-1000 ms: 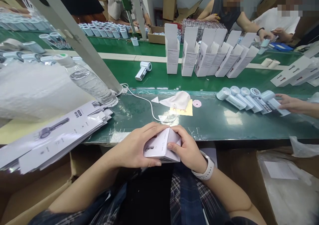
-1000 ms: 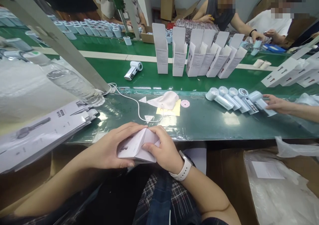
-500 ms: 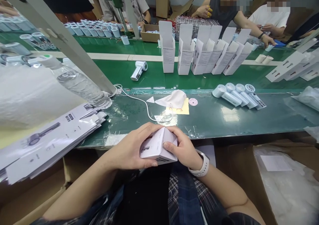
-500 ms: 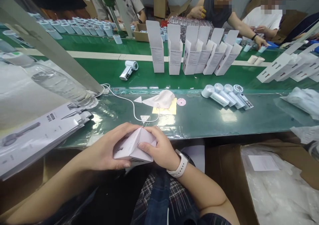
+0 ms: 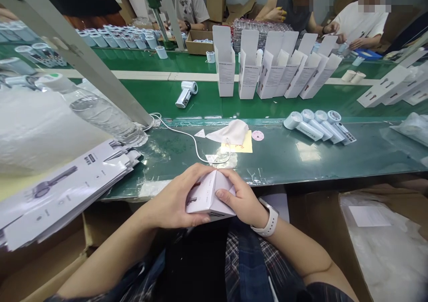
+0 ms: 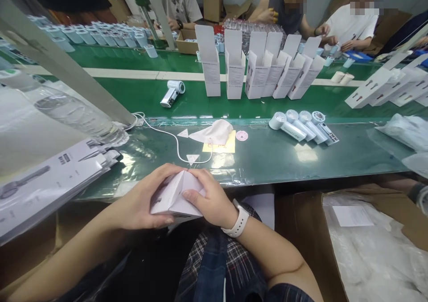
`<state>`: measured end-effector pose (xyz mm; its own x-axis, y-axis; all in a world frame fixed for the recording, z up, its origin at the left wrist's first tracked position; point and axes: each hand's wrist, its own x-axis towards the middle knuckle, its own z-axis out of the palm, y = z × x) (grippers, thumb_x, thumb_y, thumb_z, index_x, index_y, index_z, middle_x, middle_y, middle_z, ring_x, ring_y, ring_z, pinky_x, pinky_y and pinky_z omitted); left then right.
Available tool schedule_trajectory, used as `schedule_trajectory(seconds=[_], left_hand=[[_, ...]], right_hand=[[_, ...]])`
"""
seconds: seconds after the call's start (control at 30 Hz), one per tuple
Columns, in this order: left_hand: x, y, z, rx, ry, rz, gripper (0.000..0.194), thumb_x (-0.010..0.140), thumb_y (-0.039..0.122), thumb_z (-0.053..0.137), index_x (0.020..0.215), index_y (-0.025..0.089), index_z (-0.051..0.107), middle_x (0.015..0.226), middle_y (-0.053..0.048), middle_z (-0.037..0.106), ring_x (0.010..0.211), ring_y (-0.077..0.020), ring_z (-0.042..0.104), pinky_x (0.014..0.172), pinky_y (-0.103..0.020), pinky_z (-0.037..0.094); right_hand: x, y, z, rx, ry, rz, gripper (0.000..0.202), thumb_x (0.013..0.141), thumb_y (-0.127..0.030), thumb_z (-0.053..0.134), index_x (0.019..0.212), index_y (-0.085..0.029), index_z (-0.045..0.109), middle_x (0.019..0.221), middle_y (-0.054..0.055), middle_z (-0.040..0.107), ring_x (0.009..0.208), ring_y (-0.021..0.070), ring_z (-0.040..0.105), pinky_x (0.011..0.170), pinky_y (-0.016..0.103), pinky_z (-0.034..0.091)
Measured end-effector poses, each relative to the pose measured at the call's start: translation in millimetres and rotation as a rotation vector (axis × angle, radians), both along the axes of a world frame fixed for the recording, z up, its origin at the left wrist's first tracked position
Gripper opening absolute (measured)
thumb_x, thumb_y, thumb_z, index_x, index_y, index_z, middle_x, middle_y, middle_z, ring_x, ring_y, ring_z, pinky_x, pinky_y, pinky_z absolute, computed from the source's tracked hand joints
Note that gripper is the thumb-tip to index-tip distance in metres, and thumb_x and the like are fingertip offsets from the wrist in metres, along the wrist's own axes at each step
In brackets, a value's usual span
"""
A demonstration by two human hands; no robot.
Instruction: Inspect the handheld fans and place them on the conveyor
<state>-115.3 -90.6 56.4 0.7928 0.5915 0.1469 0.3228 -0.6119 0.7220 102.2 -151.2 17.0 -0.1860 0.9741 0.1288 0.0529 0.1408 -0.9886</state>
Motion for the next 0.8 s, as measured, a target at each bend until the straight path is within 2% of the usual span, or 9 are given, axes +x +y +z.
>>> schedule_trajectory(seconds=[0.1,0.27,0.37,0.47,0.53,0.6,0.67,0.73,0.8], left_hand=[[-2,0,-1.0,0.015,0.001,0.014,0.079,0.084,0.066,0.072,0.144,0.025,0.043,0.128,-0.012,0.06,0.106,-0.0268,0.064,0.09,-0.038,0.056],[1,0,1.3,-0.002,0.012,0.001,0.08,0.084,0.068,0.072,0.145,0.026,0.044,0.13,-0.012,0.06,0.107,-0.0269,0.064,0.09,-0.038,0.057],[-1,2,3.8,-0.03,0.019,-0.035,0.081,0.084,0.072,0.07,0.146,0.026,0.044,0.129,-0.012,0.061,0.107,-0.0268,0.065,0.091,-0.038,0.058],[-14,1,3.7,-0.053,-0.033,-0.039,0.082,0.085,0.077,0.067,0.148,0.031,0.042,0.133,-0.01,0.06,0.11,-0.0292,0.067,0.094,-0.042,0.06],[-22,0,0.7,-0.065,-0.122,0.07,0.085,0.085,0.082,0.062,0.154,0.039,0.035,0.146,-0.008,0.054,0.122,-0.0344,0.065,0.099,-0.049,0.06],[-24,-2,-4.4,-0.038,-0.191,0.232,0.094,0.083,0.087,0.058,0.16,0.044,0.025,0.158,-0.007,0.044,0.136,-0.0401,0.057,0.104,-0.055,0.059],[-18,-1,-9.3,0.003,-0.203,0.291,0.098,0.084,0.089,0.053,0.164,0.044,0.019,0.164,-0.005,0.038,0.141,-0.0431,0.052,0.107,-0.059,0.057],[-9,2,-11.4,0.06,-0.189,0.244,0.087,0.092,0.083,0.045,0.166,0.047,0.014,0.166,-0.001,0.035,0.143,-0.0432,0.049,0.114,-0.066,0.049],[-4,10,-8.3,0.142,-0.138,0.187,0.074,0.1,0.071,0.041,0.166,0.053,0.012,0.167,0.005,0.032,0.147,-0.0422,0.042,0.124,-0.073,0.033]], right_hand=[[0,2,1.0,0.017,-0.007,0.025,0.05,0.097,-0.06,0.065,0.132,-0.025,0.064,0.12,0.009,0.067,0.115,0.0278,0.064,0.106,0.047,0.052],[1,0,2.6,-0.028,0.035,-0.036,0.045,0.091,-0.059,0.073,0.121,-0.025,0.07,0.115,0.008,0.069,0.108,0.027,0.067,0.1,0.045,0.055],[7,1,-3.7,-0.034,0.086,0.036,0.051,0.09,-0.062,0.074,0.124,-0.024,0.068,0.119,0.009,0.07,0.113,0.0276,0.066,0.103,0.046,0.054],[14,4,-17.1,-0.04,0.29,0.207,0.078,0.085,-0.071,0.074,0.145,-0.026,0.054,0.135,0.012,0.065,0.124,0.0289,0.065,0.106,0.047,0.054],[13,3,-25.3,-0.025,0.356,0.296,0.112,0.068,-0.07,0.088,0.159,-0.03,0.036,0.147,0.015,0.058,0.134,0.0314,0.061,0.107,0.048,0.055],[6,0,-29.2,-0.003,0.264,0.307,0.137,0.051,-0.06,0.101,0.163,-0.033,0.026,0.155,0.017,0.052,0.141,0.0335,0.056,0.108,0.048,0.056],[-3,-4,-27.8,0.01,0.131,0.226,0.133,0.048,-0.054,0.103,0.159,-0.031,0.035,0.154,0.016,0.054,0.141,0.0337,0.056,0.111,0.048,0.055],[-5,-6,-22.6,0.017,0.093,0.084,0.108,0.058,-0.062,0.094,0.15,-0.028,0.049,0.146,0.011,0.062,0.135,0.0326,0.062,0.111,0.045,0.055],[10,-7,-16.2,0.023,0.128,-0.082,0.089,0.069,-0.07,0.082,0.141,-0.026,0.057,0.136,0.006,0.069,0.124,0.0298,0.069,0.103,0.04,0.058]])
